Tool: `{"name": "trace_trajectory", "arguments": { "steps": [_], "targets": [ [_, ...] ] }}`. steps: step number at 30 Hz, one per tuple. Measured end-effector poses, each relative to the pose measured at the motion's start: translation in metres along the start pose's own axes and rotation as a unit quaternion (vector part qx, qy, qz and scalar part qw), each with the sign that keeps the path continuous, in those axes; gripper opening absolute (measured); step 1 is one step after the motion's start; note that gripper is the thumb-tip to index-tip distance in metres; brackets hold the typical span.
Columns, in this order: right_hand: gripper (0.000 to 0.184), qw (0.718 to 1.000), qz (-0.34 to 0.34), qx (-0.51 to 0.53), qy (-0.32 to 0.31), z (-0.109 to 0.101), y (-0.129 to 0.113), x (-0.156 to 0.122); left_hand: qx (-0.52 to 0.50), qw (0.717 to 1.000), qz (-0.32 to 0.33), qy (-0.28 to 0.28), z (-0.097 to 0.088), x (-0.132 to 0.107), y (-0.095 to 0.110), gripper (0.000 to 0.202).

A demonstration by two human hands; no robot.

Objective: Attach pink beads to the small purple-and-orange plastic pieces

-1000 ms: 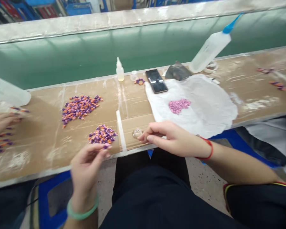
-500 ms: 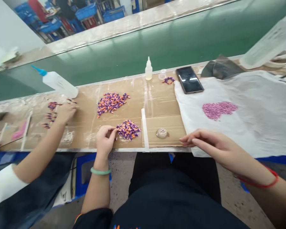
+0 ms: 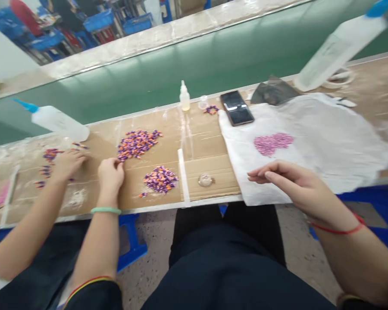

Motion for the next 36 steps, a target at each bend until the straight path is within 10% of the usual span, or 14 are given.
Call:
{"name": "trace_trajectory", "arguments": {
  "steps": [8, 18, 36],
  "targets": [
    [0.018, 0.974, -0.062, -0.067, 0.207, -0.063, 0.019, 0.0, -0.085, 0.995, -0.026, 0.054, -0.02, -0.027, 0.02, 0.008],
    [0.015, 0.903, -0.106, -0.395, 0.133, -0.066, 0.053, 0.053, -0.267, 0.937, 0.175, -0.141, -0.019, -0.127, 0.167, 0.008],
    [0.004, 0.907, -0.119, -0.39, 0.107, -0.066, 0.047, 0.064, -0.39, 0.809, 0.14, -0.417, 0.035, -0.206, 0.178, 0.013]
  ]
}}
Point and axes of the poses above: each hand's wrist, its own x-axis towards the middle knuckle, its own z-axis out of the palm, y = z × x, the point moved 8 cm from there along x, towards the middle knuckle, and after that the axes turned 3 degrees about x, right-handed, at the moved point
